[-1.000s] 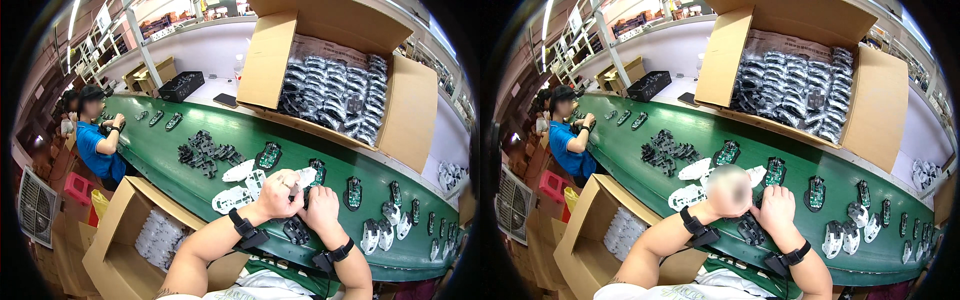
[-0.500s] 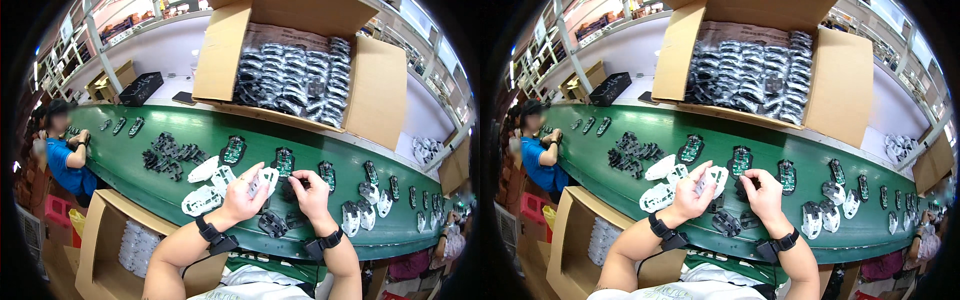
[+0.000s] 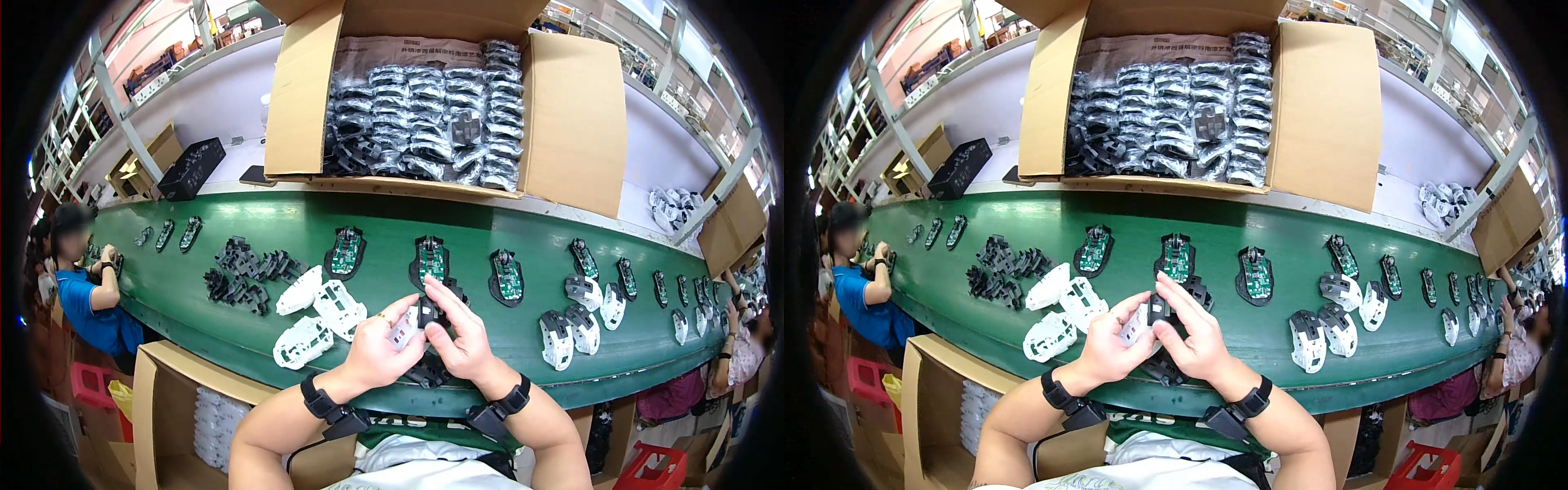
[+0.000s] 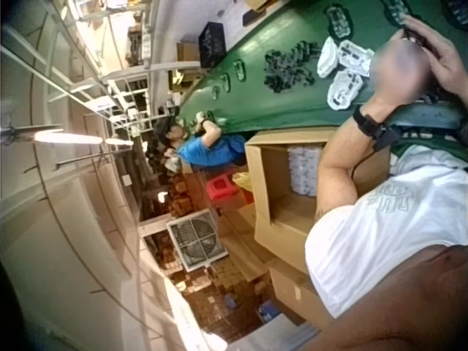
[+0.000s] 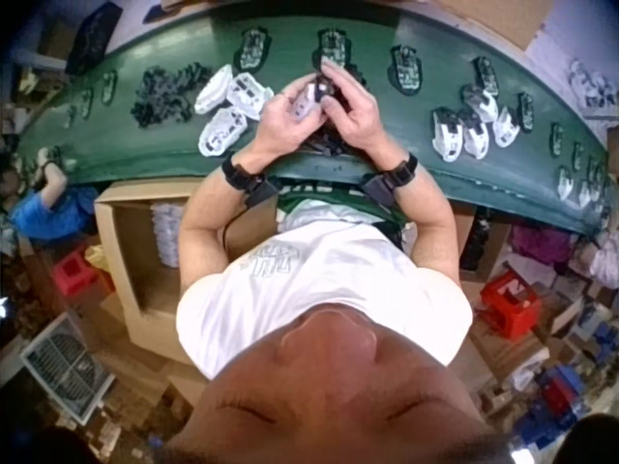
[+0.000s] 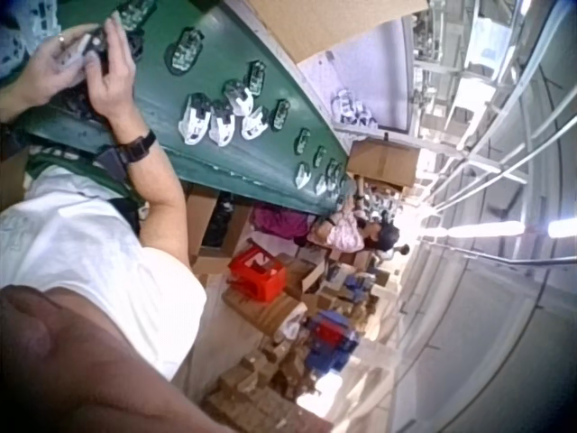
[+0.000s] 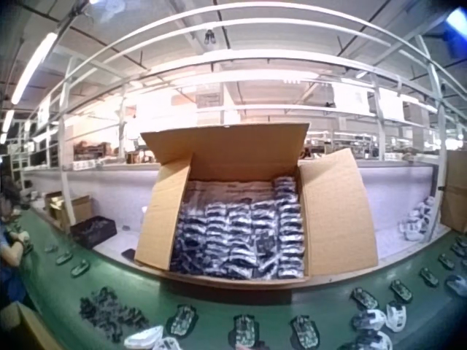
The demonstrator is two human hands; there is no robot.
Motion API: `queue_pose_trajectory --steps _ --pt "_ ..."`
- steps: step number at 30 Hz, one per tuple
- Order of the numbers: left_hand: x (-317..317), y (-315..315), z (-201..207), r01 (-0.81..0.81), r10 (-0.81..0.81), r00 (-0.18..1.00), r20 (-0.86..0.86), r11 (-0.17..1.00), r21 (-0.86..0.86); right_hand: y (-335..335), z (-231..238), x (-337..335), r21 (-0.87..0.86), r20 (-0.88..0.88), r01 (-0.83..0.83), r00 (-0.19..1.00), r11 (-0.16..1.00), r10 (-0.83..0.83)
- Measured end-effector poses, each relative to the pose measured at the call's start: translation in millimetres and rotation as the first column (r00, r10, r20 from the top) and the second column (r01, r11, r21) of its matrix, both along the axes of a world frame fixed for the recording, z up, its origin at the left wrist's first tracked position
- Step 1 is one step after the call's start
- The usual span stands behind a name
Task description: The person assembles small electronic devices by hand at a factory workstation. They pick up white plastic casings and black internal components, snap them together, and place the finished units on a green conveyor belt. The process is repeated continuously with multiple units.
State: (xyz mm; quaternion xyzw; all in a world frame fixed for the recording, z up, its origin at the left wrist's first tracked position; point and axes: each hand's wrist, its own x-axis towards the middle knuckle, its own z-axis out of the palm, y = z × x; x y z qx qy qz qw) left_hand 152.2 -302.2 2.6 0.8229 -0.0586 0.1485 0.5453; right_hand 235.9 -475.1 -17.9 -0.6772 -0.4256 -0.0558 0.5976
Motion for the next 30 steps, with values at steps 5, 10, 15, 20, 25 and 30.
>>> queue_pose_trajectory --steps 5,10,15,20,25,30 --pt "2 5 -1 0.034 -0.042 0.998 -0.046 0.987 -0.158 -18 14 14 -0.206 0.073 -0.153 0.982 0.967 0.172" --pt "-2 5 7 0.026 -0.033 0.997 0.066 0.994 0.106 -20 6 13 -0.181 0.04 -0.228 0.97 0.957 0.239" --pt "-1 8 14 0.005 -0.008 1.0 0.017 0.99 0.143 -20 -4 17 -0.151 0.017 -0.24 0.969 0.959 0.245" --pt "-4 13 11 -0.059 0.053 0.998 0.042 0.986 0.158 -12 2 7 0.05 0.074 -0.064 0.995 0.997 0.06" --pt "0 12 4 -0.092 0.075 0.978 0.196 0.992 0.083 -1 3 -6 -0.098 0.199 -0.027 0.979 0.995 0.046" --pt "-5 14 14 -0.068 0.022 0.967 0.252 0.982 0.176 -2 1 -2 -0.167 0.217 -0.06 0.972 0.984 0.096"
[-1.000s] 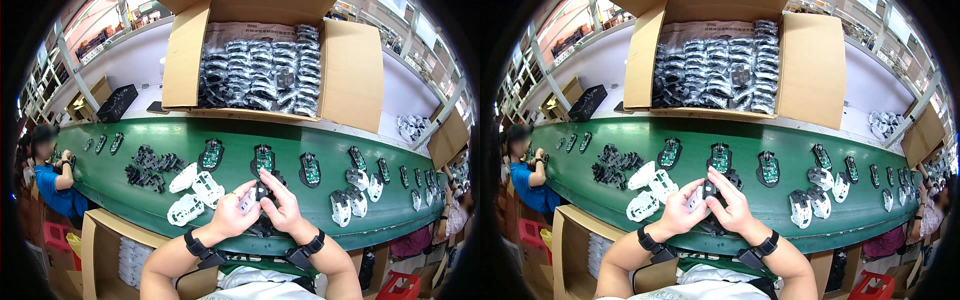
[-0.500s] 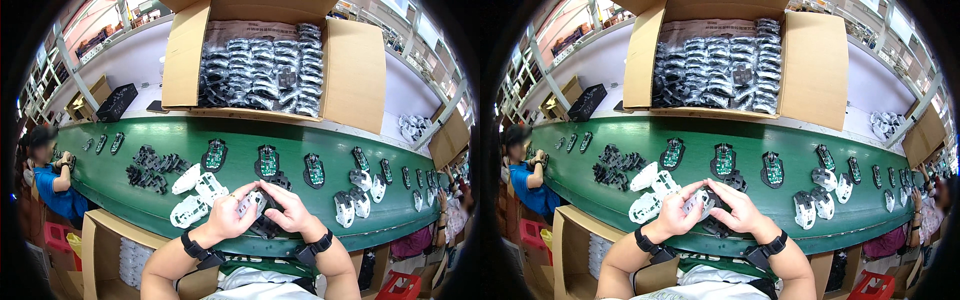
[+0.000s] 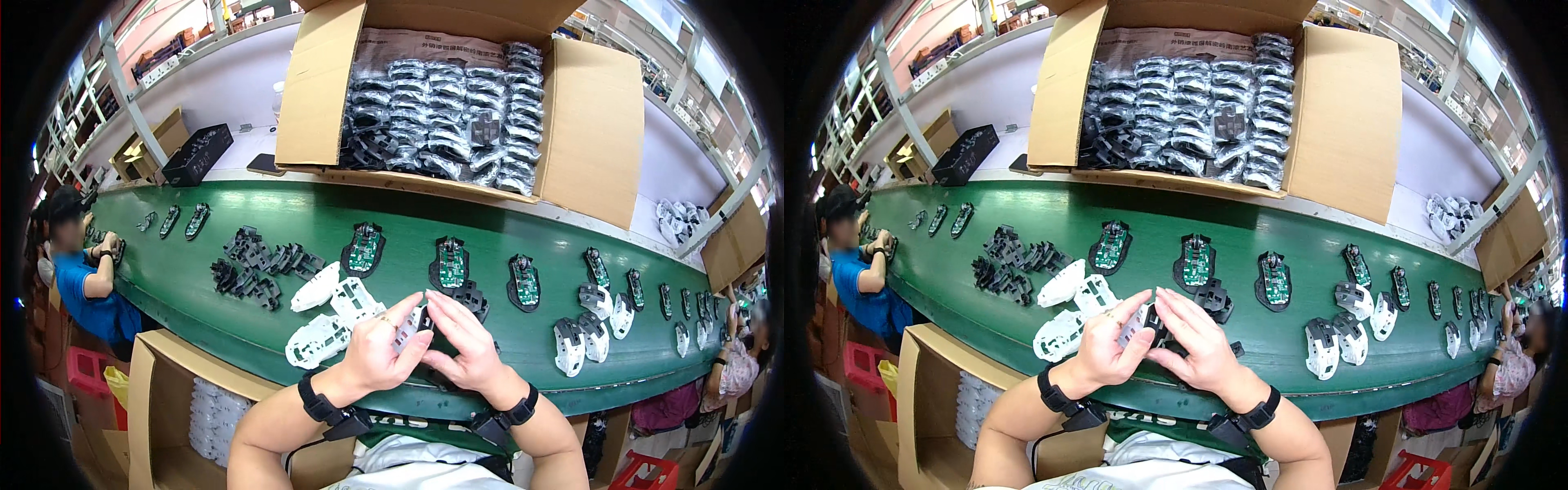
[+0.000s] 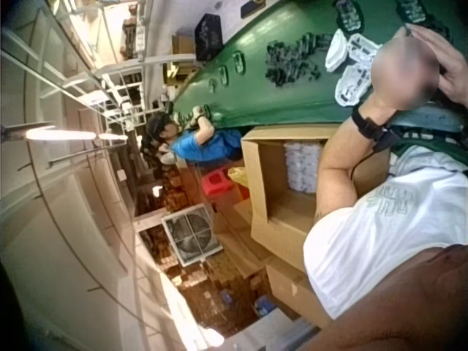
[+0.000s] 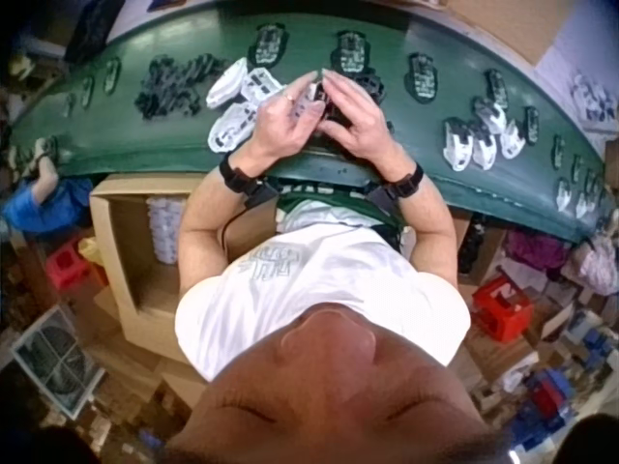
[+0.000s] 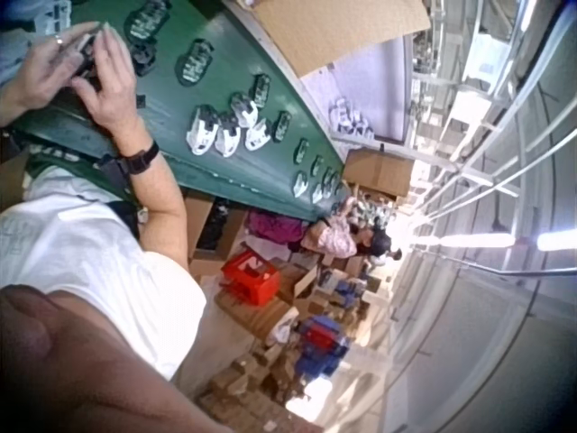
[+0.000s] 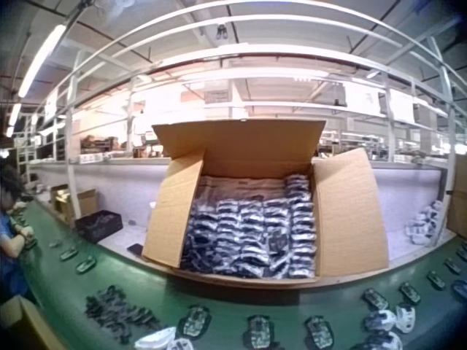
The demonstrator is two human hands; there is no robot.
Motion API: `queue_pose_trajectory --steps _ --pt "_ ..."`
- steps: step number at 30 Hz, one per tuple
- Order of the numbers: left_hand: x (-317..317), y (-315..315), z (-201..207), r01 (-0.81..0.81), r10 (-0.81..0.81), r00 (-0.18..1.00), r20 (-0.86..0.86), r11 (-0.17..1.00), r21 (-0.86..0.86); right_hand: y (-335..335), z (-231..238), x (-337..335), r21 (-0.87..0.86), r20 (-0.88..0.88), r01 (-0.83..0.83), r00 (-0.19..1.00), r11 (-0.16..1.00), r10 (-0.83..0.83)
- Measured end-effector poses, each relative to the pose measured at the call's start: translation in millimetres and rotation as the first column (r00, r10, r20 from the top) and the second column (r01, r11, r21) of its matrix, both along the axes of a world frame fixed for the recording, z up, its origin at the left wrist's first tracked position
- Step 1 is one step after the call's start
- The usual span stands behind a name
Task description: The person assembles small electronic devices by hand at a factory workstation. They pick up white plastic casings and black internal components, snap them together, and place the finished units on a green conveyor belt. The process is repeated continuously with multiple units.
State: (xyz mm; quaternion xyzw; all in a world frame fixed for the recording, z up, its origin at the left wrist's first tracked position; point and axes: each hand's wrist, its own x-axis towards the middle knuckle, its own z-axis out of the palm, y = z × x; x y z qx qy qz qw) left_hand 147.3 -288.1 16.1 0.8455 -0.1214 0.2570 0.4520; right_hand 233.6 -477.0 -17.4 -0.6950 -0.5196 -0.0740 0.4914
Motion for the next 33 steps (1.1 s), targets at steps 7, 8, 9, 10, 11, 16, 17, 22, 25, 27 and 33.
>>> queue_pose_trajectory --steps 7,8,9,10,11,16,17,22,25,27,33 --pt "-8 -10 8 0.027 -0.019 0.995 -0.094 0.997 0.076 -3 -4 -5 -0.007 -0.583 -0.185 0.799 0.983 0.146" --pt "-9 -12 11 0.011 -0.002 0.997 -0.078 0.993 0.115 -4 -2 -5 -0.046 -0.552 -0.166 0.826 0.985 0.113" --pt "-8 -13 12 -0.004 0.014 0.998 -0.061 0.988 0.153 -6 -2 -6 -0.085 -0.52 -0.145 0.85 0.986 0.081" --pt "-5 -13 12 -0.009 0.009 1.0 -0.001 0.982 0.189 -3 -7 -7 -0.034 -0.51 -0.11 0.856 0.993 0.078" --pt "-3 -13 10 -0.017 0.011 0.999 0.032 0.981 0.192 -3 -6 -7 -0.05 -0.506 -0.097 0.861 0.994 0.059" --pt "3 -10 4 -0.023 -0.01 0.99 0.14 0.973 0.232 -2 2 -11 -0.056 -0.236 0.062 0.969 0.997 -0.073" --pt "5 -7 5 -0.043 -0.024 0.976 0.215 0.953 0.299 0 6 -12 0.014 -0.131 0.106 0.986 0.994 -0.103" --pt "7 5 4 -0.052 -0.08 0.892 0.444 0.96 0.277 -3 17 -13 0.218 -0.001 0.037 0.999 0.975 -0.038" --pt "-1 5 6 0.031 -0.085 0.929 0.36 0.988 0.153 -4 18 -10 0.218 -0.046 -0.056 0.997 0.974 0.067" --pt "0 6 2 0.048 -0.085 0.949 0.305 0.991 0.125 -2 14 -16 0.197 -0.135 -0.09 0.984 0.976 0.118" --pt "6 7 3 0.049 -0.062 0.98 0.19 0.996 0.074 -2 11 -23 0.2 -0.271 0.033 0.962 0.979 0.024"
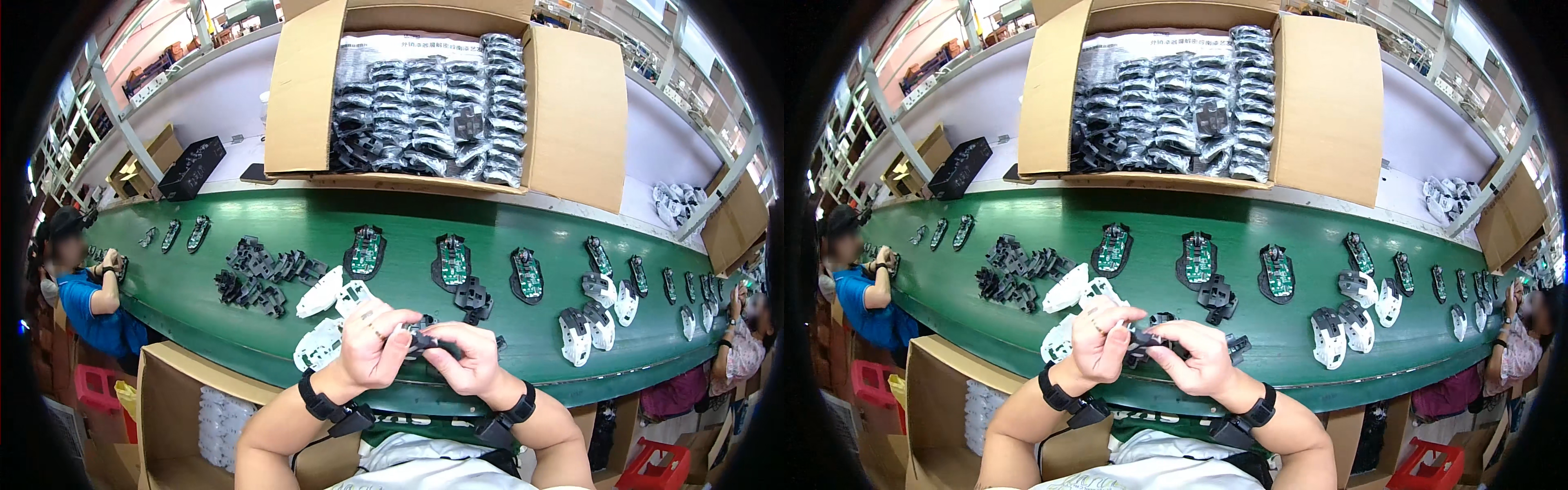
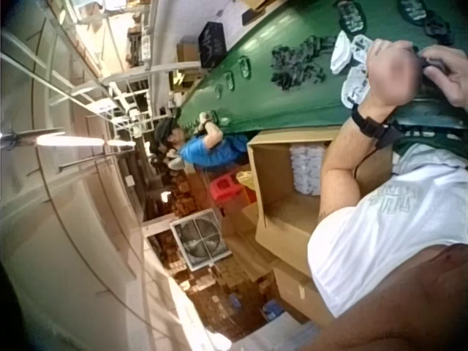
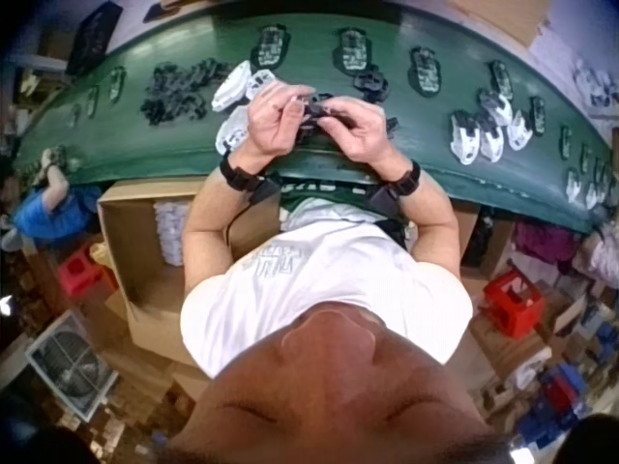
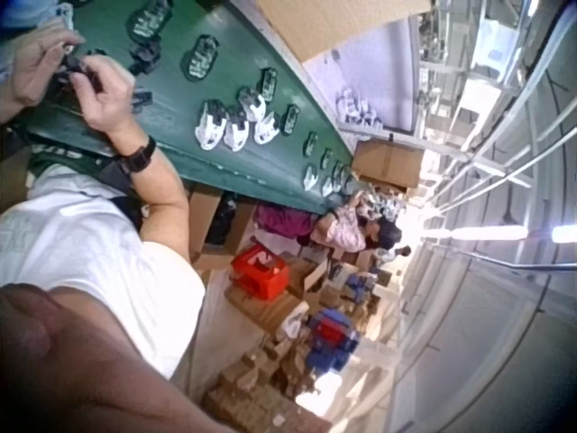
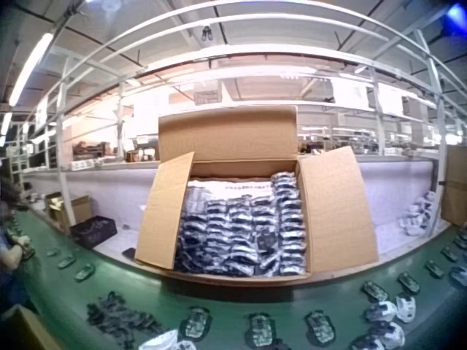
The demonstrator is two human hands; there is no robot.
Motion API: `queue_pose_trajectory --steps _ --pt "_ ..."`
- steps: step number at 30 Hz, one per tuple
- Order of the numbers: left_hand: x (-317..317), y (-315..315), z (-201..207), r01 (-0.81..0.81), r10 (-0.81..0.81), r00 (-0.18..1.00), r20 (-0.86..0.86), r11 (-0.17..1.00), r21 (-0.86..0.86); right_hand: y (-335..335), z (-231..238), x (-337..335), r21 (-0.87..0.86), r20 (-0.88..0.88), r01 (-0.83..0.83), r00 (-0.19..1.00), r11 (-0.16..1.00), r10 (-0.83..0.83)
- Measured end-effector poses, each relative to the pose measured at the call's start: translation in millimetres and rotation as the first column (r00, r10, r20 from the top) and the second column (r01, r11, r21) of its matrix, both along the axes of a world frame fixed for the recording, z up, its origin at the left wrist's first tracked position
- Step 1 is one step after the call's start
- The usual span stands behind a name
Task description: The person assembles small electronic devices by hand at a factory workstation. They pick up white plastic casings and black internal components, snap them together, and place the finished units on a green conveyor belt. The process is repeated continuously with multiple units.
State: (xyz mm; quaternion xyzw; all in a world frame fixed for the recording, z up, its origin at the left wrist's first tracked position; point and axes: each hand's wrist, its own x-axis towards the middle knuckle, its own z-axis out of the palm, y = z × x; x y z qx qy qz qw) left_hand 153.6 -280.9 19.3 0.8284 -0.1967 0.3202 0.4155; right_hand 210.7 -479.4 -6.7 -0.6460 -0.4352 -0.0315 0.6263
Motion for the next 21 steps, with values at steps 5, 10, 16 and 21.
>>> queue_pose_trajectory --steps 5,10,16,21 --pt "-7 19 25 -0.114 0.129 0.987 -0.098 0.983 0.142 -50 10 47 0.029 -0.367 0.336 0.88 0.941 -0.303" --pt "-41 73 41 -0.068 0.3 0.918 -0.26 0.764 0.641 -155 1 89 -0.717 -0.032 0.472 0.713 0.513 -0.7" --pt "-57 76 6 -0.025 0.493 0.796 -0.35 0.605 0.796 -132 3 37 -0.519 0.509 0.644 0.761 0.562 -0.403" --pt "-34 89 3 -0.101 0.52 0.785 -0.337 0.644 0.758 -79 -18 18 -0.764 0.35 0.307 0.936 0.567 -0.035"
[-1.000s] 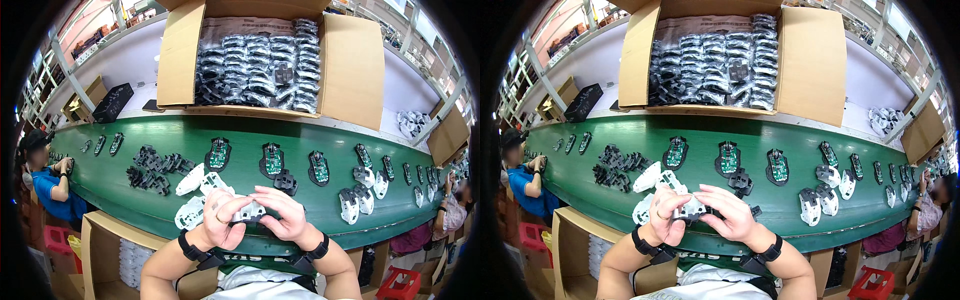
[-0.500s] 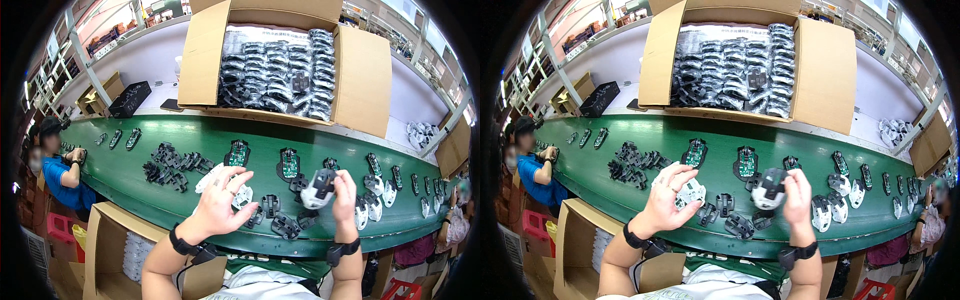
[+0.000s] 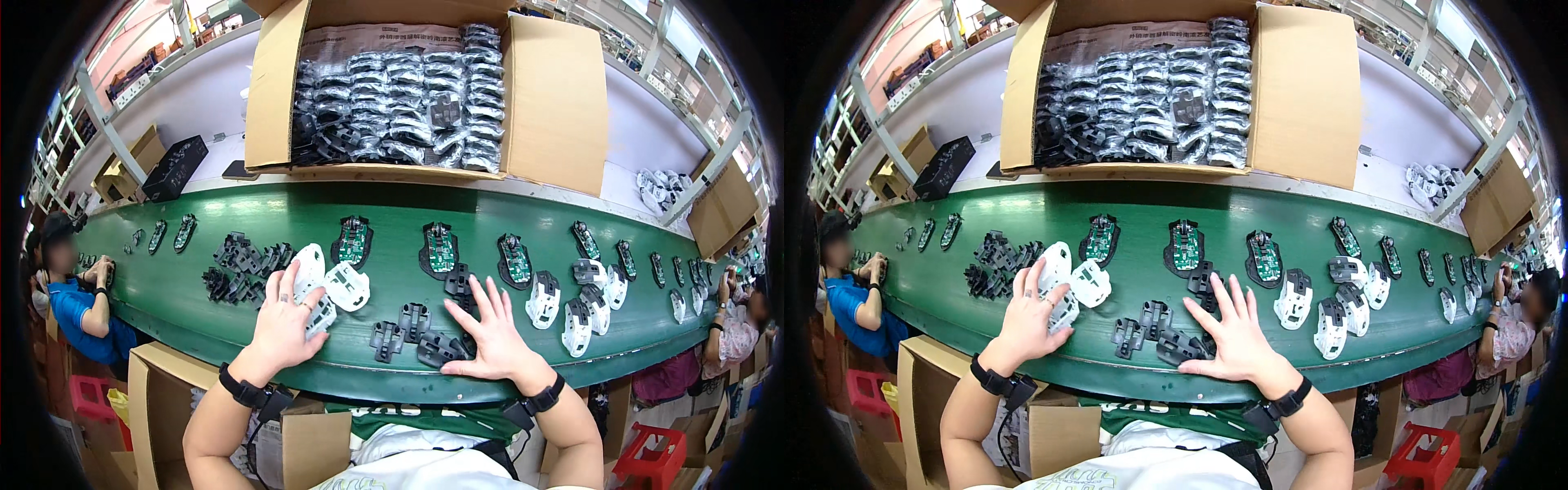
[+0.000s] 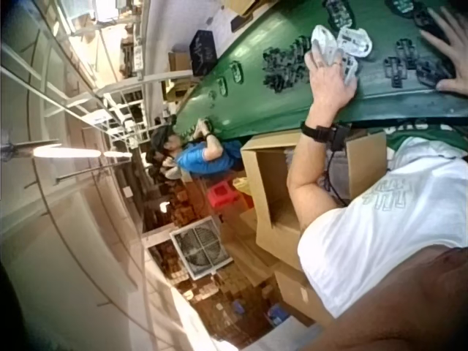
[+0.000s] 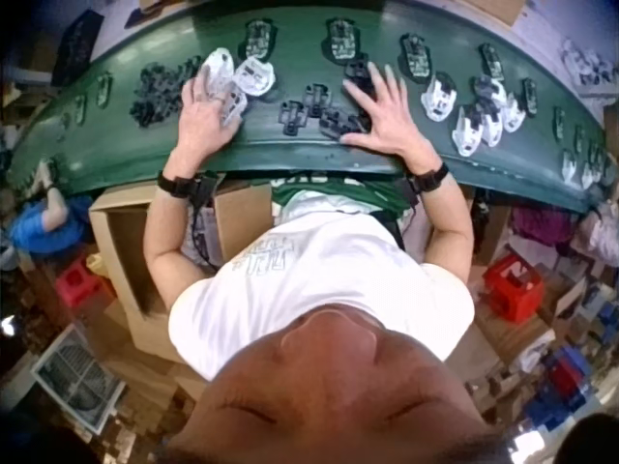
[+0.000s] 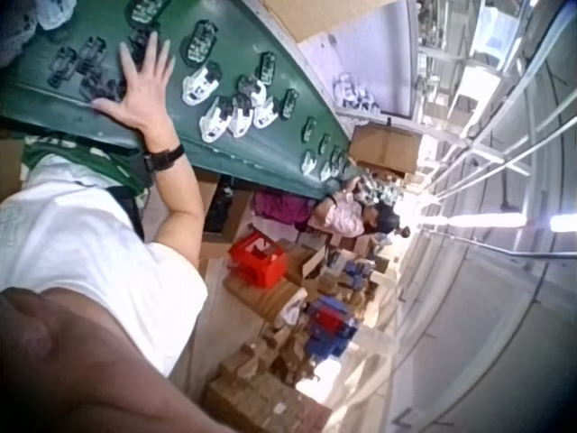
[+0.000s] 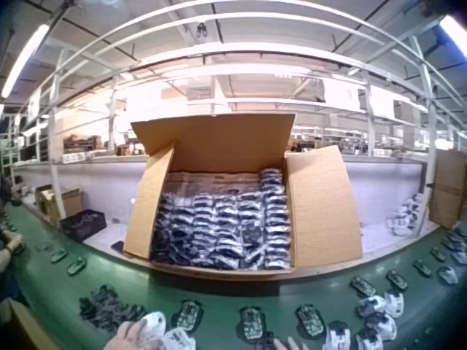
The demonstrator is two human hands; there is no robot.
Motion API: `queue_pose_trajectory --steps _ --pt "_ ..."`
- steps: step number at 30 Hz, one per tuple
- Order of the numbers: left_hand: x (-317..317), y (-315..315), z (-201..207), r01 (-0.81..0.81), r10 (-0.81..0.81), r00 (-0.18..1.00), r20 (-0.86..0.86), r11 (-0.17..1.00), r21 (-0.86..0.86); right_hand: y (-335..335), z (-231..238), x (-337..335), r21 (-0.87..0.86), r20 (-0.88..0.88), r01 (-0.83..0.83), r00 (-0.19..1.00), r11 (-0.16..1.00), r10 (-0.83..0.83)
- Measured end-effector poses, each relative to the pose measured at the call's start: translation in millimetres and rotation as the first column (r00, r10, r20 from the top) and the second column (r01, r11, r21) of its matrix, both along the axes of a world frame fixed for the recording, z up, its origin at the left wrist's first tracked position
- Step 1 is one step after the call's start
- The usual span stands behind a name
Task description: The person assembles small electronic devices by hand at a factory workstation. They pick up white plastic casings and black internal components, snap them together, and place the finished units on a green conveyor belt. The process is repeated continuously with multiple units.
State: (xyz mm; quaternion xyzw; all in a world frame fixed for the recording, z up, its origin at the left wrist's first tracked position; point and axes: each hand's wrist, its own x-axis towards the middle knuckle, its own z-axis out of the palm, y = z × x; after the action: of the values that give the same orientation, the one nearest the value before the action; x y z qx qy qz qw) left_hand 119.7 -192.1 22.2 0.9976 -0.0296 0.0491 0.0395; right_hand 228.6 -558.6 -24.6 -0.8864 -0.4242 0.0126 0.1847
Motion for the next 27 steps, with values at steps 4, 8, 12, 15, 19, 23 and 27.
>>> queue_pose_trajectory --steps 4,8,12,15,19,23,27 --pt "-1 22 -5 -0.131 0.13 0.991 -0.022 0.991 -0.028 1 0 7 0.015 -0.043 -0.105 0.993 0.994 0.106" --pt "-17 43 -16 -0.206 0.201 0.978 -0.048 0.968 -0.145 3 -7 -29 0.097 -0.035 -0.105 0.993 0.99 0.108" --pt "-21 65 -25 -0.142 0.16 0.976 0.146 0.982 -0.127 35 -8 -39 0.137 -0.046 -0.108 0.992 0.985 0.115" --pt "-15 71 -22 -0.218 0.31 0.898 0.313 0.93 -0.297 74 -12 -37 0.132 -0.032 -0.161 0.986 0.978 0.166" --pt "16 47 -4 0.116 0.488 0.793 0.365 0.467 -0.877 132 -21 -20 0.18 -0.003 -0.177 0.984 0.968 0.181" --pt "38 -8 30 0.26 0.481 0.87 0.111 -0.256 -0.931 150 -21 -10 0.326 -0.047 -0.145 0.984 0.934 0.17" --pt "39 -52 42 0.114 0.264 0.964 -0.034 -0.525 -0.843 123 -1 -1 0.349 0.037 -0.192 0.981 0.917 0.191"
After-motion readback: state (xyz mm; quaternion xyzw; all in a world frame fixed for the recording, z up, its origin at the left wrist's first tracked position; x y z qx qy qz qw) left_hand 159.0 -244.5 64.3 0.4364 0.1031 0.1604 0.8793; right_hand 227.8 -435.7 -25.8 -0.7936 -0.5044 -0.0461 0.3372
